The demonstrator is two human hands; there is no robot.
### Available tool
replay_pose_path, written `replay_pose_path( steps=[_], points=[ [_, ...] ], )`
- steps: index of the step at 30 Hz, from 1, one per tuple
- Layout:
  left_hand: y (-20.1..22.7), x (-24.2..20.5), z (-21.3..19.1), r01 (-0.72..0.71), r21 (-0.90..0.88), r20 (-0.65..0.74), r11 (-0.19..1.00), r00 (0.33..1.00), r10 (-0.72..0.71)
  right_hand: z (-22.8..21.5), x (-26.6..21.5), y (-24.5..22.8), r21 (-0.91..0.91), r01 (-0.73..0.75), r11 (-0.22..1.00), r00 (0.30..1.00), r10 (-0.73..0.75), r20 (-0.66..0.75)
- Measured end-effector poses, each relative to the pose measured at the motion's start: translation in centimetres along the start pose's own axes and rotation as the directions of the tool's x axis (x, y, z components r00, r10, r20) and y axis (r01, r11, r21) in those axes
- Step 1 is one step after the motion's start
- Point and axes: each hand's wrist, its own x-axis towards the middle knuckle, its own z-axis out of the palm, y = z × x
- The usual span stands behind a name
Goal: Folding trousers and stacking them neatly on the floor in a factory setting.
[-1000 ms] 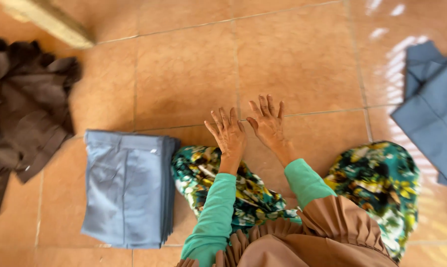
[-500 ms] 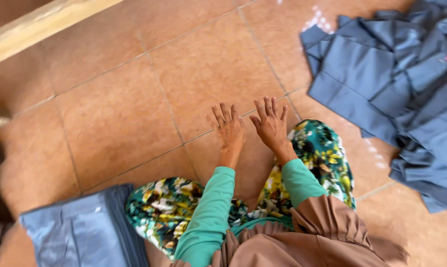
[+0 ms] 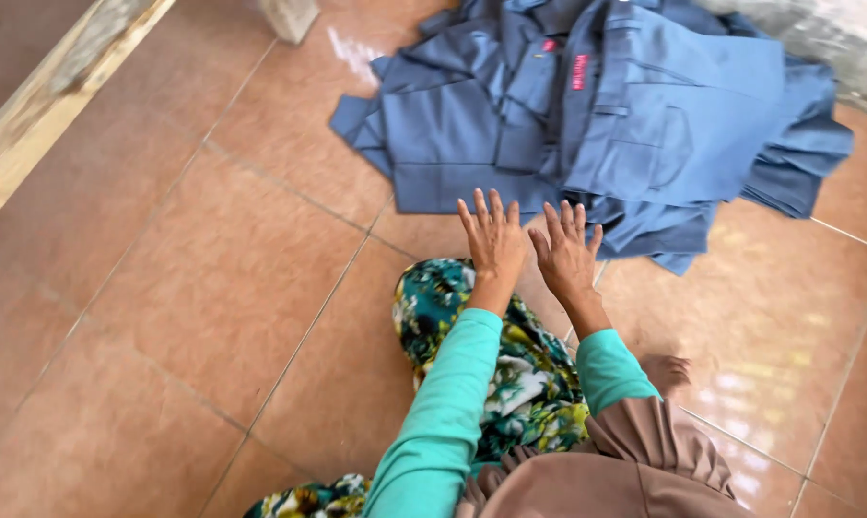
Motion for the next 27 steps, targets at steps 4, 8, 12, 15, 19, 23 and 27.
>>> replay_pose_path(
  steps=[4, 8, 12, 15, 19, 23, 27],
  points=[
    [2.9, -1.3, 5.2, -0.095, 0.036, 0.064, 0.995, 0.994, 0.093, -0.9, 1.0, 3.9, -0.027, -0.075, 0.997, 0.996, 0.074, -0.053],
    [1.6, -1.7, 8.0, -0.055, -0.081, 0.314, 0.995, 0.946, 0.078, -4.0, 5.7, 4.5, -0.108, -0.089, 0.990, 0.989, 0.075, -0.130],
    [-0.2, -0.8, 7.2, 0.040, -0.172, 0.400, 0.984, 0.916, 0.033, 2.2, 9.9, 9.8, -0.177, -0.010, 0.984, 0.969, -0.034, -0.244],
    [-0.7, 0.4, 6.2, 0.382, -0.439, 0.576, 0.814, 0.814, -0.072, 5.6, 10.6, 11.3, -0.219, -0.035, 0.975, 0.935, -0.046, -0.352],
    [-0.7, 2.3, 1.4, 0.708, -0.689, 0.679, 0.156, 0.705, -0.205, 6.5, 6.5, 6.0, -0.141, -0.049, 0.989, 0.972, 0.014, -0.234],
    [-4.1, 2.1, 2.5, 0.671, -0.716, 0.536, 0.191, 0.705, -0.464, 8.2, -0.1, -1.1, 0.018, 0.111, 0.994, 0.992, -0.109, -0.061],
    [-14.0, -0.8, 8.7, 0.761, -0.438, 0.508, 0.478, 0.648, -0.567, 4.3, -0.3, -5.9, 0.391, 0.102, 0.915, 0.900, -0.252, 0.355]
  ],
)
